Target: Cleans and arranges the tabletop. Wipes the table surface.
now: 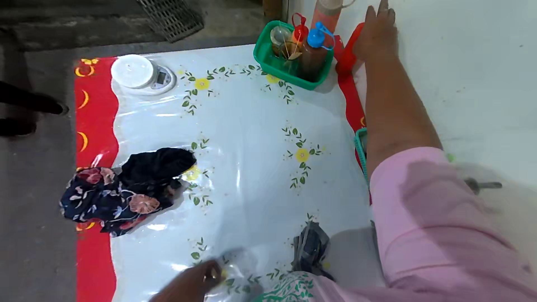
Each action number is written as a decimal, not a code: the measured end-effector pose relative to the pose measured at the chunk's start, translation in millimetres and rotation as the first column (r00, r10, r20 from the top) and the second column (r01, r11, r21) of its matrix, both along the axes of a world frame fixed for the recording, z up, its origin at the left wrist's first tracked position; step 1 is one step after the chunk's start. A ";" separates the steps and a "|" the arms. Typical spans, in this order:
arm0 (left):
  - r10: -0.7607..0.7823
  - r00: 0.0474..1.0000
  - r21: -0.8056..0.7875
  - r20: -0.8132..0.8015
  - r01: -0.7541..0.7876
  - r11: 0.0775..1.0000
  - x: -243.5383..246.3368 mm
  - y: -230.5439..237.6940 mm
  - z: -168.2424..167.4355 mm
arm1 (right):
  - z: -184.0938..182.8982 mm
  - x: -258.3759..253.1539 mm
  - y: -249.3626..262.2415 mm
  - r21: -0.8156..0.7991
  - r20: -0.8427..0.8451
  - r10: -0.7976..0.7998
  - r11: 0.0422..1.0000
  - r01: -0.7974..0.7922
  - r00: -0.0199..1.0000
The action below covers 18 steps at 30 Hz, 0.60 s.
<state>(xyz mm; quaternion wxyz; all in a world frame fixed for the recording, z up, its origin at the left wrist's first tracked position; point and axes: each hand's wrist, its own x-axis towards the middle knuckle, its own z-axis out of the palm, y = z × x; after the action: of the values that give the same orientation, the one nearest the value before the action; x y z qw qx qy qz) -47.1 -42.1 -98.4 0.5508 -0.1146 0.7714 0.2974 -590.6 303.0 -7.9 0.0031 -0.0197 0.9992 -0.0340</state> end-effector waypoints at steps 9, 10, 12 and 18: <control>0.051 0.737 0.089 -0.674 0.012 0.996 -359.8 123.0 -0.7 | -12.3 -7.1 21.5 0.007 0.094 -0.085 0.996 0.085 0.992; 0.095 0.711 0.114 -0.697 -0.022 0.993 -387.6 133.9 -4.5 | -11.8 -3.0 23.7 0.002 0.103 -0.113 0.994 0.113 0.988; 0.174 0.689 0.135 -0.704 -0.111 0.985 -431.0 152.3 -12.8 | -11.9 3.7 30.4 -0.023 0.104 -0.132 0.991 0.135 0.986; 0.011 0.700 -0.070 -0.714 -0.087 0.994 -470.2 185.2 -26.7 | 1.1 21.6 47.9 -0.006 0.231 0.038 0.999 -0.038 0.972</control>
<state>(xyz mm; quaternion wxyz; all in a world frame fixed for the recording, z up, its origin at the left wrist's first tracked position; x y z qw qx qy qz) -517.3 143.1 -125.0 0.1954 -0.0380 0.9346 0.2947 -569.1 350.9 -6.7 0.1199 -0.0348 0.9915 -0.0367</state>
